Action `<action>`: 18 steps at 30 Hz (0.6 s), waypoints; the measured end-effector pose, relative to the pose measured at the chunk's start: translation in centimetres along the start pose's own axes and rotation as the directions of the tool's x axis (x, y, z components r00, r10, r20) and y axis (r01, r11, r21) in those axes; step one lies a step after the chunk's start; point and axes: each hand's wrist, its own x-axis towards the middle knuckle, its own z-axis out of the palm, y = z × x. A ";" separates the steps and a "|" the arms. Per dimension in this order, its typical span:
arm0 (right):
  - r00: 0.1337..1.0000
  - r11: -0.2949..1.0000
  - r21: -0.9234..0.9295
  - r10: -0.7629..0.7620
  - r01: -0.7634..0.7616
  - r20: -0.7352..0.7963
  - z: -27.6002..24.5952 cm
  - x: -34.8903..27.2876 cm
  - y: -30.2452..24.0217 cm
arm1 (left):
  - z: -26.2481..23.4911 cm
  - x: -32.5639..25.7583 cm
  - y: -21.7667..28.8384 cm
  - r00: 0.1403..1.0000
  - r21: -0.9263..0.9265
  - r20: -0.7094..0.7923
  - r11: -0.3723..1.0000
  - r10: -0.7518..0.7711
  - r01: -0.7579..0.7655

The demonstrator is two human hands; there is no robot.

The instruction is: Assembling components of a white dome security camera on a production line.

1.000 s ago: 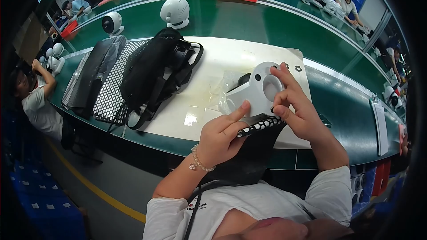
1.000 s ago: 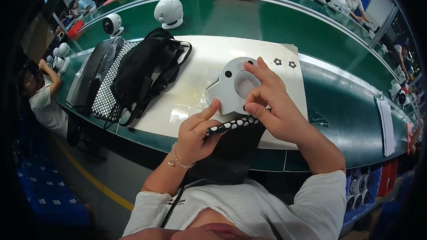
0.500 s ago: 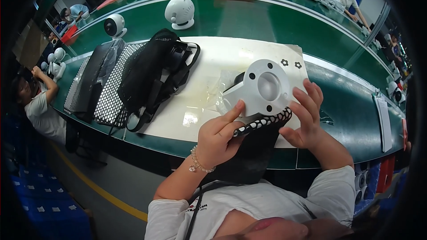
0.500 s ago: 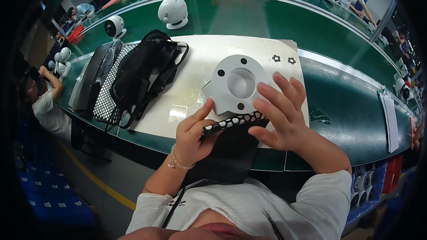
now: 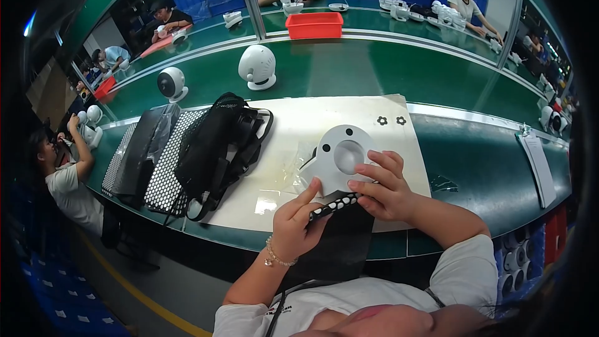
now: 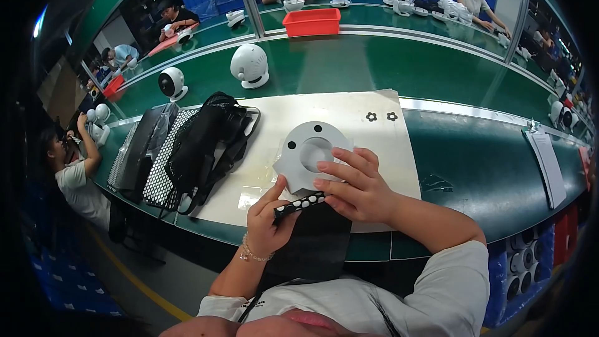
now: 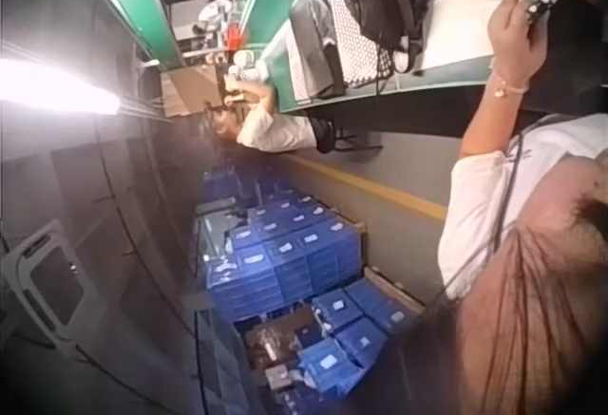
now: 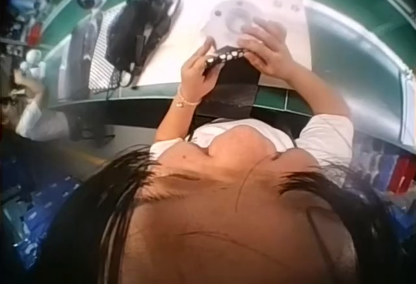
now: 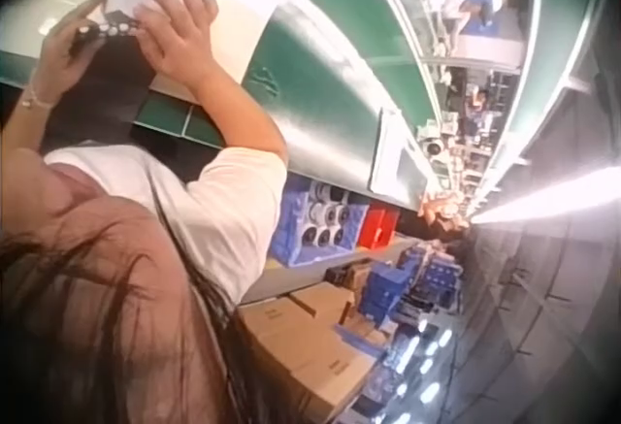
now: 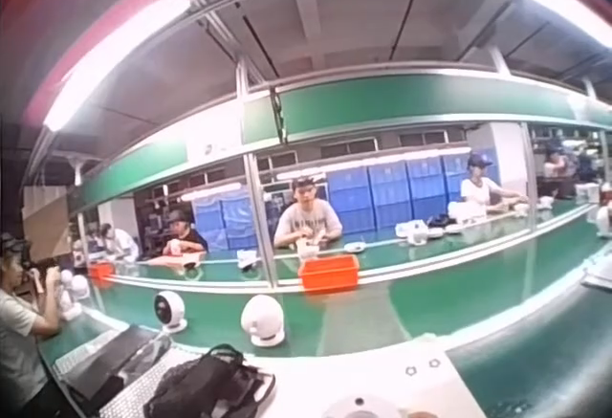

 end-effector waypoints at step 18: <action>0.997 0.997 0.083 -0.014 0.007 0.076 -1.5 3.3 -3.7 | -0.1 0.1 0.1 0.998 0.045 0.024 0.997 0.060 -0.061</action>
